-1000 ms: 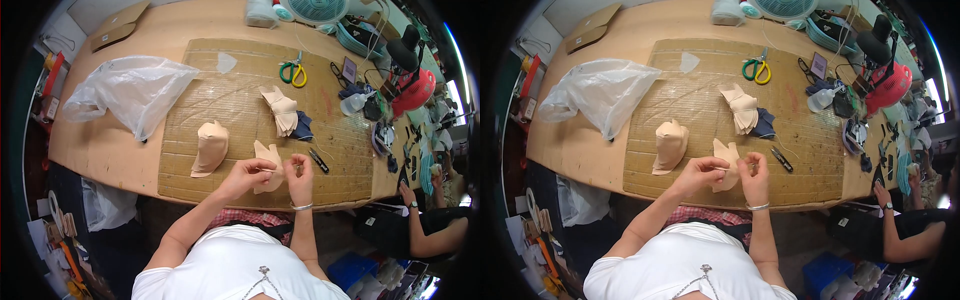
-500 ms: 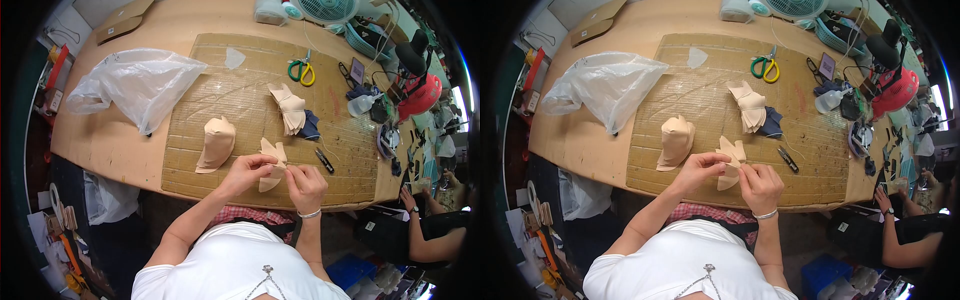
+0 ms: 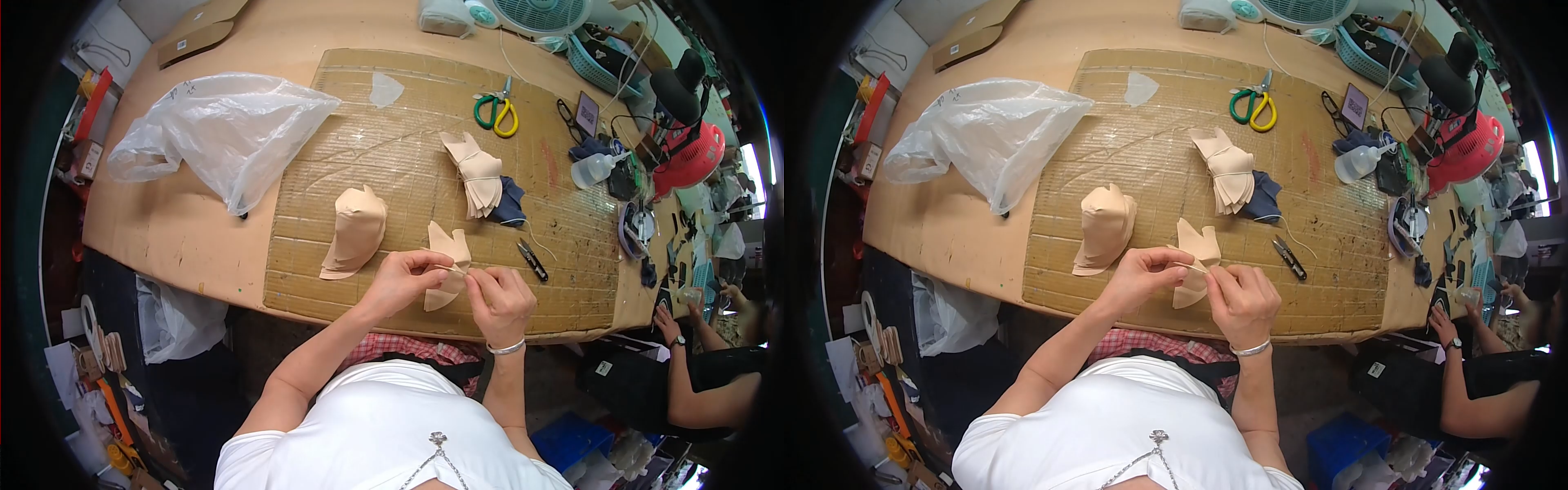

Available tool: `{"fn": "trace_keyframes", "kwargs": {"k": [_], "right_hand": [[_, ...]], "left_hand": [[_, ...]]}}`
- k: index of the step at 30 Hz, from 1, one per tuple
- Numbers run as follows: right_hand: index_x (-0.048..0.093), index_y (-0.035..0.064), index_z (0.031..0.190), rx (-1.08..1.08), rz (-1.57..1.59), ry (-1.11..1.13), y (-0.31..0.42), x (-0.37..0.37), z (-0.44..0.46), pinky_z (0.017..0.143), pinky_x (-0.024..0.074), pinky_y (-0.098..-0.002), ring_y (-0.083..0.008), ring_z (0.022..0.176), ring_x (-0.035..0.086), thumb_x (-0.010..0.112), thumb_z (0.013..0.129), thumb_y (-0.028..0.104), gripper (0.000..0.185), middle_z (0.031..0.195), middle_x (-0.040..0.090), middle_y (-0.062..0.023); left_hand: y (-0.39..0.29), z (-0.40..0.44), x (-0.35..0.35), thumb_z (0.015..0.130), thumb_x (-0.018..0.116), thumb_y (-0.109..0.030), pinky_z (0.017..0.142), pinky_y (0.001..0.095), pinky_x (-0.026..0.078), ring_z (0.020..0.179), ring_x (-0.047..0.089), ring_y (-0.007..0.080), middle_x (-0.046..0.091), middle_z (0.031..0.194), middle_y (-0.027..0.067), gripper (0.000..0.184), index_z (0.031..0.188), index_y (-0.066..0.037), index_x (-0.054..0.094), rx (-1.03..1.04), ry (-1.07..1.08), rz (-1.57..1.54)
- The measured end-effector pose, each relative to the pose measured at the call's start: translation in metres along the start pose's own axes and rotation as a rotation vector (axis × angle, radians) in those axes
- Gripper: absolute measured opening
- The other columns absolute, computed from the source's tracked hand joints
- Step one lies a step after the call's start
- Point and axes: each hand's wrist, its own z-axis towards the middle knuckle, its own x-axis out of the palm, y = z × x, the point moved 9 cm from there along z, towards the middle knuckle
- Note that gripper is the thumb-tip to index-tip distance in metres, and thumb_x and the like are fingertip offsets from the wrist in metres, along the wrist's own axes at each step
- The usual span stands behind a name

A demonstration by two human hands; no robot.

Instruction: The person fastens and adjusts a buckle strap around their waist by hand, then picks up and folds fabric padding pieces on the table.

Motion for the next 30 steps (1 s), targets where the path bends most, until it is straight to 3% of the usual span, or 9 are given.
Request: {"fn": "trace_keyframes", "kwargs": {"k": [15, 24, 30], "right_hand": [[0.067, 0.0092, 0.077, -0.015, 0.029, 0.034, 0.003, 0.008, 0.002, 0.056, 0.0458, -0.0318, -0.0211, 0.066, 0.058, 0.072, 0.069, 0.012, 0.010, 0.074, 0.061, -0.0045], [0.067, 0.0114, 0.075, -0.006, 0.044, 0.028, -0.004, 0.011, -0.002, 0.057, 0.0460, -0.0314, -0.0195, 0.065, 0.058, 0.071, 0.070, 0.017, 0.008, 0.072, 0.060, -0.0017], [0.067, 0.0125, 0.075, 0.011, 0.036, 0.007, -0.005, 0.011, -0.004, 0.057, 0.0463, -0.0304, -0.0179, 0.066, 0.058, 0.070, 0.070, 0.018, 0.008, 0.073, 0.059, -0.0007]], "left_hand": [[0.006, 0.002, 0.000, 0.084, 0.064, -0.008, 0.065, 0.0188, 0.048, 0.071, 0.057, 0.0047, 0.064, 0.084, 0.0015, 0.023, 0.105, 0.001, 0.063, 0.014, 0.017, 0.028], [0.003, 0.003, -0.005, 0.082, 0.063, 0.000, 0.068, 0.0226, 0.054, 0.082, 0.060, 0.0087, 0.061, 0.097, 0.0044, 0.027, 0.109, 0.000, 0.058, 0.038, -0.048, 0.017], [0.003, 0.003, -0.002, 0.081, 0.064, 0.002, 0.066, 0.0219, 0.054, 0.077, 0.059, 0.0075, 0.061, 0.095, 0.0045, 0.027, 0.107, 0.000, 0.058, 0.003, -0.060, 0.021]]}}
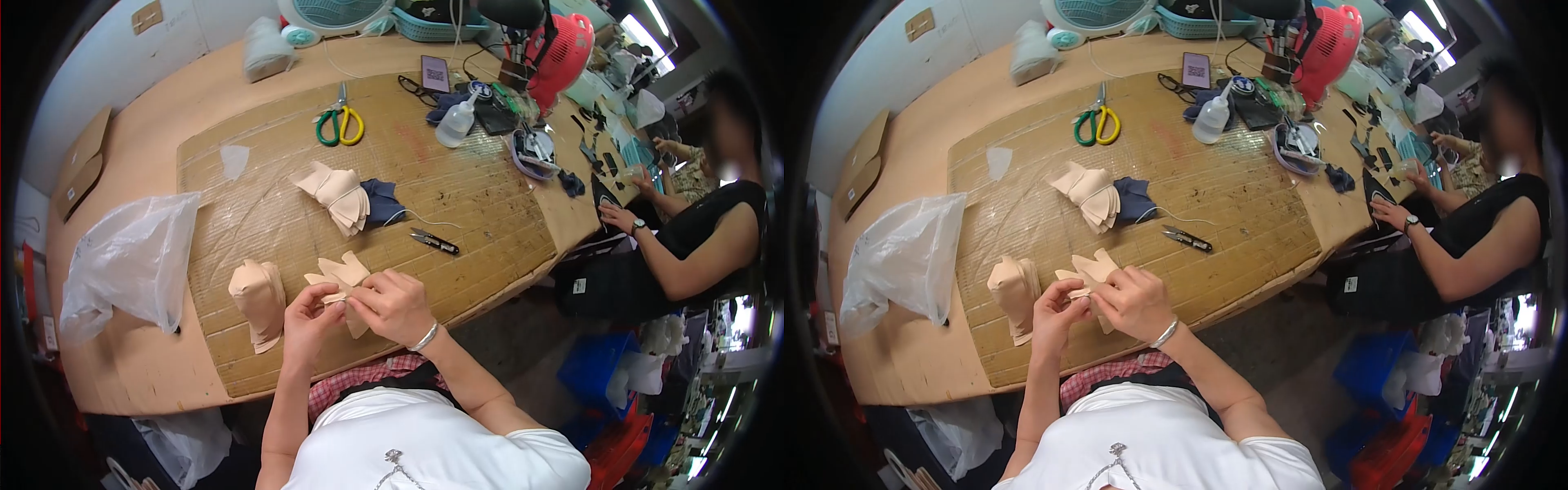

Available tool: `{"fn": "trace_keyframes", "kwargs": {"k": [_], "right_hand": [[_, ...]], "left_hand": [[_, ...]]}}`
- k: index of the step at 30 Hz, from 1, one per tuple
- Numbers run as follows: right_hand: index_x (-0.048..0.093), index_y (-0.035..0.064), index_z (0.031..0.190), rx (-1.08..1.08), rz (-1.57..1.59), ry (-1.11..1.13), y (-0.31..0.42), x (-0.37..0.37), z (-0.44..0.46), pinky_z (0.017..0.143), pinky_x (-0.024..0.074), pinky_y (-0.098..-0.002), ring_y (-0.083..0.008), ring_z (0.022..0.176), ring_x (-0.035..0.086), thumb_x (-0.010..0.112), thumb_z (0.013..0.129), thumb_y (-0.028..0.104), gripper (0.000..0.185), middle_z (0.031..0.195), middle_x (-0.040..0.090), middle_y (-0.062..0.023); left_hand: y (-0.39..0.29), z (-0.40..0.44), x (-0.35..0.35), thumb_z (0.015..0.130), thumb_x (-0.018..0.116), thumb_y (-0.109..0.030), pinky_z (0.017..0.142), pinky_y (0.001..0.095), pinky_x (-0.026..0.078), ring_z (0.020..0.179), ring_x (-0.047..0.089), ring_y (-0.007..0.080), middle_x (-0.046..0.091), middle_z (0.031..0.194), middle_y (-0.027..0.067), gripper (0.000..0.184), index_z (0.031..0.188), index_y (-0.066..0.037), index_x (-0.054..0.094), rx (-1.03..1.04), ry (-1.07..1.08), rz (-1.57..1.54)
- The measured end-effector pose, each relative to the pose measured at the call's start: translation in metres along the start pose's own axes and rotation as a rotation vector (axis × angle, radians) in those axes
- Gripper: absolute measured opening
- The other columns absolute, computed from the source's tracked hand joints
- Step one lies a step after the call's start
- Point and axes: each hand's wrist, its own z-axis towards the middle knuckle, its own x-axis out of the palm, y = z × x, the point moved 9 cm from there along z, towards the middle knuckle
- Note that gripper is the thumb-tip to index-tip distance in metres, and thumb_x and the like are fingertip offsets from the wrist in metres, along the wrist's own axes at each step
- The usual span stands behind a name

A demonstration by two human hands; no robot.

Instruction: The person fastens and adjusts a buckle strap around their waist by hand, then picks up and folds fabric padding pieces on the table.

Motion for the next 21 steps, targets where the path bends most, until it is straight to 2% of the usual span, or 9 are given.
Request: {"fn": "trace_keyframes", "kwargs": {"k": [5, 11, 13, 15, 21], "right_hand": [[0.067, 0.0123, 0.077, 0.021, 0.000, -0.023, -0.002, -0.001, -0.002, 0.057, 0.0468, -0.0302, -0.0180, 0.067, 0.058, 0.070, 0.070, 0.018, 0.009, 0.074, 0.060, -0.0010], [0.066, 0.0102, 0.078, 0.083, 0.057, -0.011, -0.007, 0.004, -0.006, 0.059, 0.0480, -0.0314, -0.0205, 0.069, 0.060, 0.070, 0.071, 0.017, 0.010, 0.076, 0.061, -0.0030], [0.065, 0.0095, 0.078, 0.114, 0.079, 0.002, -0.009, 0.006, -0.006, 0.059, 0.0481, -0.0317, -0.0215, 0.069, 0.060, 0.070, 0.072, 0.017, 0.011, 0.076, 0.061, -0.0039], [0.058, 0.0077, 0.075, 0.179, 0.150, -0.009, -0.012, 0.006, -0.007, 0.058, 0.0474, -0.0351, -0.0250, 0.067, 0.059, 0.067, 0.074, 0.018, 0.014, 0.073, 0.057, -0.0078], [0.055, 0.0075, 0.078, 0.274, 0.160, 0.032, -0.015, 0.012, -0.010, 0.054, 0.0474, -0.0381, -0.0284, 0.064, 0.060, 0.066, 0.077, 0.020, 0.017, 0.075, 0.057, -0.0094]], "left_hand": [[-0.001, -0.002, 0.001, 0.081, 0.065, 0.000, 0.064, 0.0218, 0.054, 0.076, 0.058, 0.0068, 0.062, 0.090, 0.0028, 0.027, 0.107, 0.000, 0.059, -0.062, -0.008, -0.036], [0.004, 0.001, -0.005, 0.081, 0.066, -0.002, 0.060, 0.0206, 0.052, 0.072, 0.058, 0.0073, 0.062, 0.086, 0.0030, 0.026, 0.107, -0.002, 0.059, -0.036, 0.000, -0.032], [0.005, 0.002, -0.005, 0.081, 0.066, -0.001, 0.060, 0.0205, 0.052, 0.072, 0.058, 0.0073, 0.062, 0.086, 0.0033, 0.027, 0.107, -0.002, 0.059, -0.031, -0.003, -0.024], [0.005, 0.002, -0.005, 0.081, 0.066, -0.001, 0.060, 0.0204, 0.052, 0.072, 0.058, 0.0073, 0.062, 0.087, 0.0035, 0.027, 0.107, -0.001, 0.059, -0.028, -0.006, -0.014], [0.003, 0.002, -0.005, 0.080, 0.066, 0.001, 0.065, 0.0206, 0.054, 0.074, 0.058, 0.0070, 0.062, 0.087, 0.0038, 0.028, 0.107, 0.000, 0.060, 0.023, -0.033, -0.052]]}}
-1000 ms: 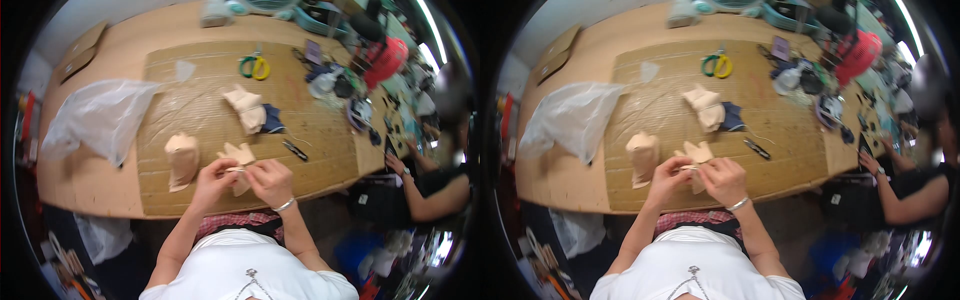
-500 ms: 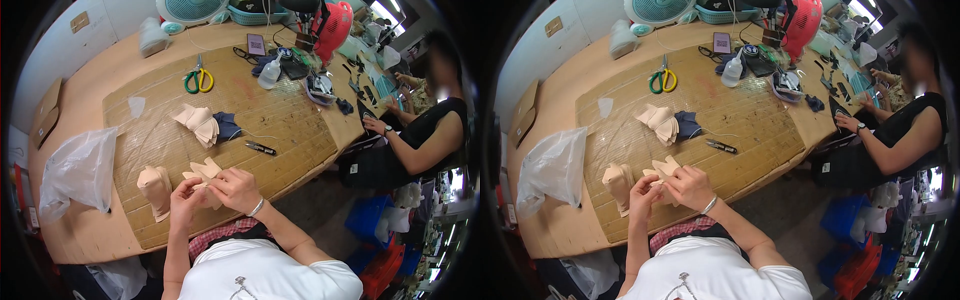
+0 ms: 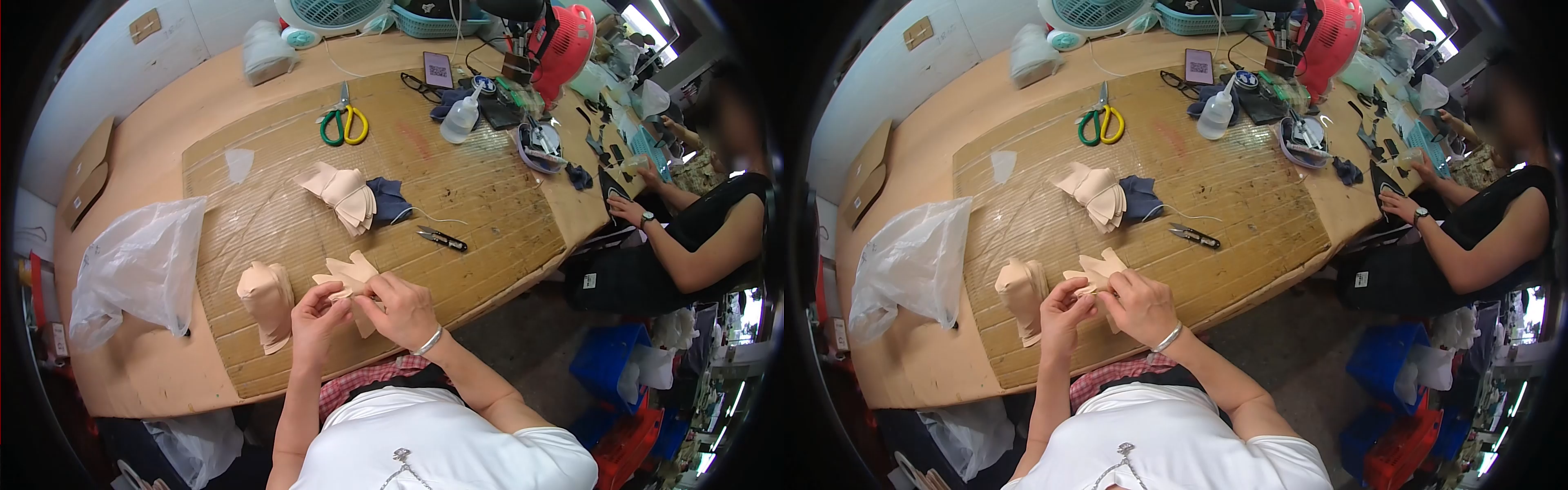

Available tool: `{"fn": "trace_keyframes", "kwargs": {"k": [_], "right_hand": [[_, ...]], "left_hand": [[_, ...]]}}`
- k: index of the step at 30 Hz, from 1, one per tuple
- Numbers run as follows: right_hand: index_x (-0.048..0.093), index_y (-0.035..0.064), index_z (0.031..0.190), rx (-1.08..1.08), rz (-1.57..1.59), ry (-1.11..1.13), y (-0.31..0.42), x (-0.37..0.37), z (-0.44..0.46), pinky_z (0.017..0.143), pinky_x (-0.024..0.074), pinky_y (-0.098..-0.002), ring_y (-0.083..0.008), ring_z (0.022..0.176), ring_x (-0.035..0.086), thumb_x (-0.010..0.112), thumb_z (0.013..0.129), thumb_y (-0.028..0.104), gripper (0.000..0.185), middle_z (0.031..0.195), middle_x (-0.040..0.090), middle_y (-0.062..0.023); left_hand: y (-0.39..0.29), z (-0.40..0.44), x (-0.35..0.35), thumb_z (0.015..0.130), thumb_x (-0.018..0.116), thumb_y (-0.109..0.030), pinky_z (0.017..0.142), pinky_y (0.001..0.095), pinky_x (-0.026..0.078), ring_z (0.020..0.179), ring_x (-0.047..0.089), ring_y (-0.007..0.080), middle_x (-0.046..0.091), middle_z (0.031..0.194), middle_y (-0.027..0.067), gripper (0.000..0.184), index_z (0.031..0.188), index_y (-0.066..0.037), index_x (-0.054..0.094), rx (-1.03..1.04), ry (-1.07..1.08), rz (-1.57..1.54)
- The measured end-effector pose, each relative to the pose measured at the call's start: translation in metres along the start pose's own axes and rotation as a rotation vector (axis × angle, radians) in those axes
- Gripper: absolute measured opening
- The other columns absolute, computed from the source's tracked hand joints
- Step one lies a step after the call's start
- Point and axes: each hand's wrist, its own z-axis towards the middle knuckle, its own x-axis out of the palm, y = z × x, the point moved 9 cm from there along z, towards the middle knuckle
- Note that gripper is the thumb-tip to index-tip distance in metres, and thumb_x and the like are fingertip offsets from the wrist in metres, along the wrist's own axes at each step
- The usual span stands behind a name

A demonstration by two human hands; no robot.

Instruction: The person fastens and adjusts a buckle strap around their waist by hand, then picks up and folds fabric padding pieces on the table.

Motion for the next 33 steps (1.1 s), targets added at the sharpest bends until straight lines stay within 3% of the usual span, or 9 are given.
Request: {"fn": "trace_keyframes", "kwargs": {"k": [11, 16, 19, 22, 33], "right_hand": [[0.059, 0.0065, 0.077, -0.027, 0.003, 0.014, 0.008, 0.004, 0.002, 0.053, 0.0469, -0.0348, -0.0274, 0.062, 0.060, 0.068, 0.077, 0.017, 0.014, 0.075, 0.058, -0.0090], [0.058, 0.0017, 0.079, 0.163, 0.170, 0.008, -0.001, 0.005, 0.002, 0.053, 0.0470, -0.0316, -0.0234, 0.060, 0.059, 0.066, 0.079, 0.009, 0.011, 0.075, 0.057, -0.0106], [0.058, 0.0008, 0.079, 0.160, 0.118, -0.019, 0.005, 0.003, 0.003, 0.053, 0.0465, -0.0312, -0.0236, 0.060, 0.059, 0.065, 0.080, 0.008, 0.010, 0.075, 0.056, -0.0110], [0.058, 0.0071, 0.076, 0.136, 0.038, -0.065, 0.010, 0.002, 0.003, 0.051, 0.0439, -0.0348, -0.0253, 0.057, 0.058, 0.066, 0.080, 0.015, 0.012, 0.074, 0.056, -0.0074], [0.057, 0.0071, 0.076, 0.099, -0.005, -0.013, 0.009, 0.007, 0.006, 0.050, 0.0433, -0.0354, -0.0252, 0.056, 0.057, 0.066, 0.080, 0.016, 0.013, 0.073, 0.055, -0.0074]], "left_hand": [[-0.005, -0.003, -0.002, 0.081, 0.066, -0.001, 0.070, 0.0238, 0.054, 0.079, 0.061, 0.0115, 0.062, 0.091, 0.0073, 0.027, 0.106, 0.001, 0.057, 0.052, -0.056, -0.014], [0.003, 0.000, 0.000, 0.081, 0.066, -0.001, 0.076, 0.0234, 0.052, 0.083, 0.061, 0.0109, 0.062, 0.093, 0.0070, 0.029, 0.108, 0.001, 0.057, 0.034, -0.014, -0.176], [-0.003, -0.002, 0.002, 0.081, 0.066, 0.000, 0.076, 0.0232, 0.052, 0.083, 0.060, 0.0102, 0.062, 0.093, 0.0063, 0.029, 0.108, 0.001, 0.057, 0.055, -0.032, -0.192], [-0.002, -0.001, 0.001, 0.081, 0.066, -0.001, 0.075, 0.0231, 0.053, 0.083, 0.060, 0.0095, 0.062, 0.093, 0.0057, 0.028, 0.108, 0.000, 0.058, 0.086, -0.045, -0.209], [0.005, 0.001, -0.003, 0.085, 0.063, -0.007, 0.077, 0.0247, 0.054, 0.086, 0.060, 0.0094, 0.062, 0.094, 0.0050, 0.025, 0.109, -0.002, 0.057, -0.005, -0.035, -0.266]]}}
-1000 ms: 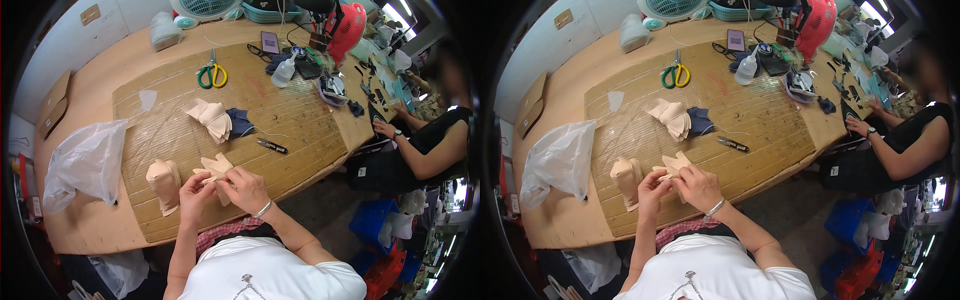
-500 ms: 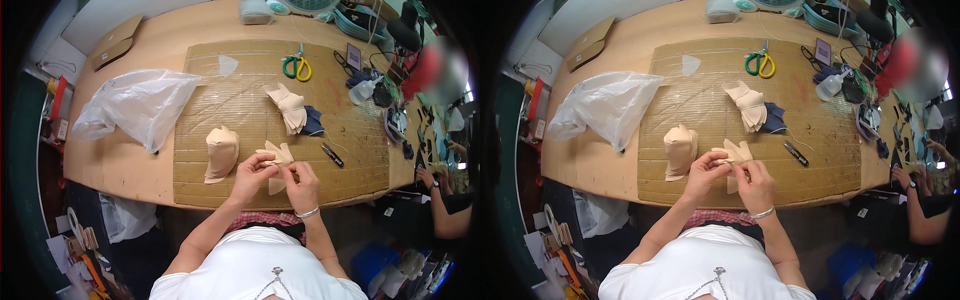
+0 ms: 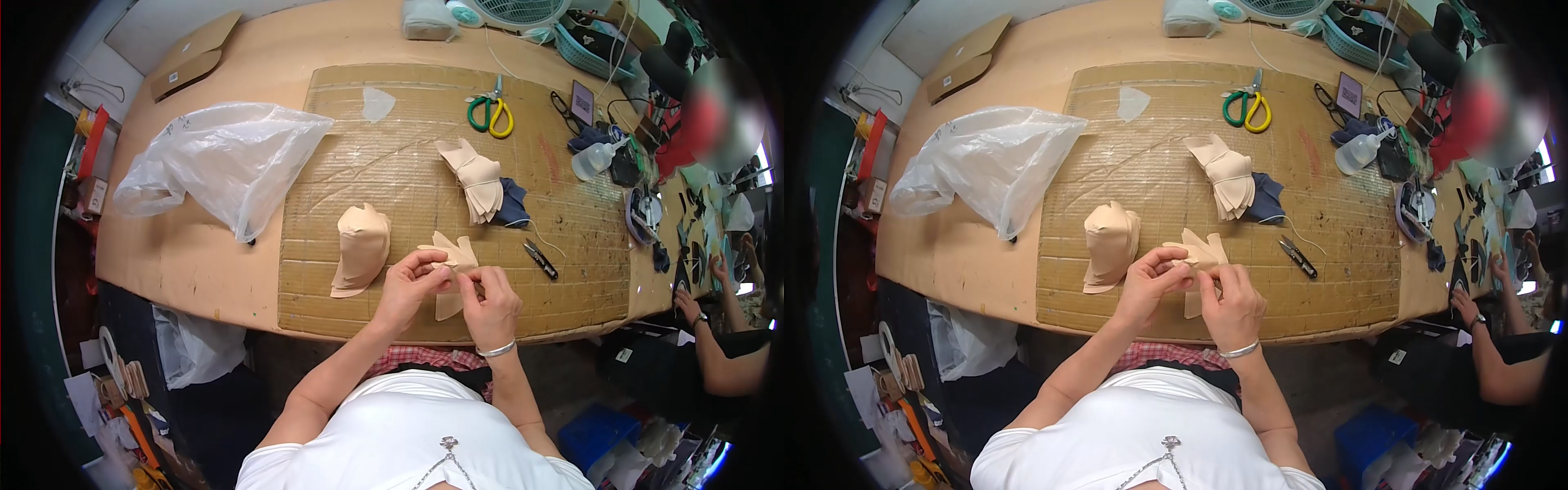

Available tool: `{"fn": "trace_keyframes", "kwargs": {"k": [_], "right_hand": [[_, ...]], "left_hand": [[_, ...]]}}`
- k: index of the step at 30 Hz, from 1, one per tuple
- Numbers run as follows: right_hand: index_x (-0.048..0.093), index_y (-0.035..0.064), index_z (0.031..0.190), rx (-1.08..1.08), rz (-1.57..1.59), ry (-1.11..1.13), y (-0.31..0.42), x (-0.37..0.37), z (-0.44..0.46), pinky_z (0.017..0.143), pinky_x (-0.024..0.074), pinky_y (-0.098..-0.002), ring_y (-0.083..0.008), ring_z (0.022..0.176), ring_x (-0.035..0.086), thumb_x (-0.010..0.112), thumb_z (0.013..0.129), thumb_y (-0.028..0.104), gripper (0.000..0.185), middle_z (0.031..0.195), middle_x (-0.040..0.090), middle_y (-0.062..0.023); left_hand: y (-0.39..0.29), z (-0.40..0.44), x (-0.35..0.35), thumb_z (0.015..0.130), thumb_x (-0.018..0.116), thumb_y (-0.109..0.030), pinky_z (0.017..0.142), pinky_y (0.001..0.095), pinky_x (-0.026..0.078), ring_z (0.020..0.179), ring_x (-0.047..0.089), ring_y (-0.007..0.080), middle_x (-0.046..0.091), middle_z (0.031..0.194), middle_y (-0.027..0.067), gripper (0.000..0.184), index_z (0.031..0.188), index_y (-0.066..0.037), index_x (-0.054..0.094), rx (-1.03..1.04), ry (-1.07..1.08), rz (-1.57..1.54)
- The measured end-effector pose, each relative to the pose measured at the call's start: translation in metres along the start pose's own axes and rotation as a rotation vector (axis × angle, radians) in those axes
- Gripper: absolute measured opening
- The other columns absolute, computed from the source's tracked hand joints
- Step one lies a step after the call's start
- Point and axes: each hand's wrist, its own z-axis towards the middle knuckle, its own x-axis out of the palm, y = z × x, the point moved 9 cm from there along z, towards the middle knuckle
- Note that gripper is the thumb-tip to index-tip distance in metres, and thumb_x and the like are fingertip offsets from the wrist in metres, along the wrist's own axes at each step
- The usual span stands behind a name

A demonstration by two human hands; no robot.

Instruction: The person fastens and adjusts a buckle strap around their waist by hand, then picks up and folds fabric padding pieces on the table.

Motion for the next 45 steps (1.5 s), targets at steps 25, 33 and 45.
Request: {"fn": "trace_keyframes", "kwargs": {"k": [25, 33, 45], "right_hand": [[0.055, 0.0037, 0.084, 0.152, 0.197, 0.054, -0.009, 0.025, -0.004, 0.055, 0.0441, -0.0379, -0.0307, 0.062, 0.059, 0.057, 0.088, 0.017, 0.014, 0.072, 0.060, -0.0145], [0.055, 0.0017, 0.085, 0.236, 0.348, 0.065, -0.024, 0.051, -0.018, 0.055, 0.0428, -0.0295, -0.0163, 0.059, 0.055, 0.051, 0.093, 0.016, 0.017, 0.068, 0.058, -0.0080], [0.050, 0.0078, 0.085, 0.609, 1.005, 0.168, -0.040, 0.091, -0.024, 0.038, 0.0266, -0.0161, -0.0017, 0.045, 0.035, 0.044, 0.097, 0.021, 0.019, 0.063, 0.047, 0.0030]], "left_hand": [[-0.004, 0.005, -0.001, 0.081, 0.064, 0.001, 0.081, 0.0224, 0.049, 0.091, 0.058, 0.0098, 0.061, 0.100, 0.0072, 0.045, 0.121, -0.003, 0.044, 0.191, -0.048, -0.101], [-0.007, 0.002, 0.000, 0.081, 0.064, 0.003, 0.077, 0.0219, 0.048, 0.088, 0.057, 0.0092, 0.059, 0.099, 0.0053, 0.043, 0.119, -0.004, 0.046, 0.257, -0.131, -0.085], [0.001, 0.013, -0.007, 0.081, 0.063, 0.003, 0.064, 0.0190, 0.046, 0.076, 0.056, 0.0082, 0.058, 0.095, 0.0062, 0.035, 0.110, -0.006, 0.046, 0.255, -0.143, -0.193]]}}
